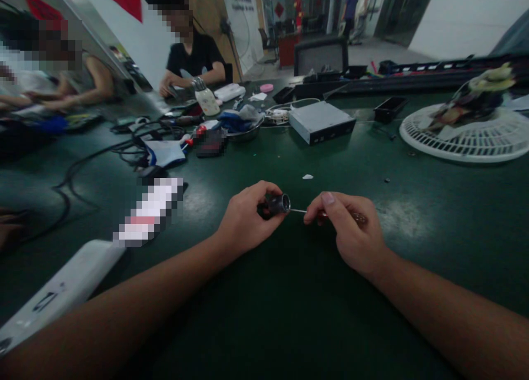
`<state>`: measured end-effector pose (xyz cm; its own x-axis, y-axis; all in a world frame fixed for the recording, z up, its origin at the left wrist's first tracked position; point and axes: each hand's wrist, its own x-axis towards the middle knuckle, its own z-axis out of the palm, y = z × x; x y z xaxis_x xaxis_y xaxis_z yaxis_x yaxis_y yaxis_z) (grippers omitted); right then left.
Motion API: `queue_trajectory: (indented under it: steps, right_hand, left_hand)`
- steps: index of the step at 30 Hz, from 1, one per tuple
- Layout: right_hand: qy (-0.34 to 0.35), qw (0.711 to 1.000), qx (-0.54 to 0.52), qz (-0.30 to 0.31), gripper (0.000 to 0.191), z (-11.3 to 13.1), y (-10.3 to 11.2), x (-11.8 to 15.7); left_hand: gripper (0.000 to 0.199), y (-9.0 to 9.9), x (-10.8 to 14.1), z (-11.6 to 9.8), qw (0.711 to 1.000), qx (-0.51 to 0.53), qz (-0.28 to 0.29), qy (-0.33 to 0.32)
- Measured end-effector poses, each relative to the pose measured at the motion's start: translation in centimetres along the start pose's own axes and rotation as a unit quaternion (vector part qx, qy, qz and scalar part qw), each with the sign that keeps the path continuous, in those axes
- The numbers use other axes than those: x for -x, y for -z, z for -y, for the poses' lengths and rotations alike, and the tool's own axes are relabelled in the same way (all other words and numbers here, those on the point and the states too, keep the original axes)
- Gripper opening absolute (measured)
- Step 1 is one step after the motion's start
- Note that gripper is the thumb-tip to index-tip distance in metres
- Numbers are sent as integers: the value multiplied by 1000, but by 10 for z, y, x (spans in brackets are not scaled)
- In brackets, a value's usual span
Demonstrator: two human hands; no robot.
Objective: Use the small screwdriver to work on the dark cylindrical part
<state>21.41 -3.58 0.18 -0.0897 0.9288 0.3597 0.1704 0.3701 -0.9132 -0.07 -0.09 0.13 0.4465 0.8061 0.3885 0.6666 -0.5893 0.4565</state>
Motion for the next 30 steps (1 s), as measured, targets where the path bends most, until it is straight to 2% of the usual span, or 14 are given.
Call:
queue_trajectory:
  steps: [4, 9, 16, 20, 24, 30]
  right_hand:
    - [-1, 1000, -22, -7, 45, -2, 0, 1]
    - [-20, 999, 12, -46, 43, 3, -4, 0]
    - [-35, 999, -32, -14, 47, -2, 1, -1]
    - [-20, 998, -54, 8, 46, -1, 0, -1]
    - [2, 1000, -5, -12, 45, 5, -4, 1]
    - [38, 998, 56, 2, 46, 6, -2, 3]
  left_hand:
    - [25, -1, 0, -1, 1000, -6, 22, -20]
    - [23, 0, 1, -2, 999, -17, 8, -28]
    - [27, 1, 1, -2, 999, -23, 10, -38]
    - [27, 1, 1, -2, 999, -25, 9, -28]
    - [23, 0, 0, -1, 999, -26, 8, -21]
    - [21, -1, 0, 0, 999, -31, 2, -28]
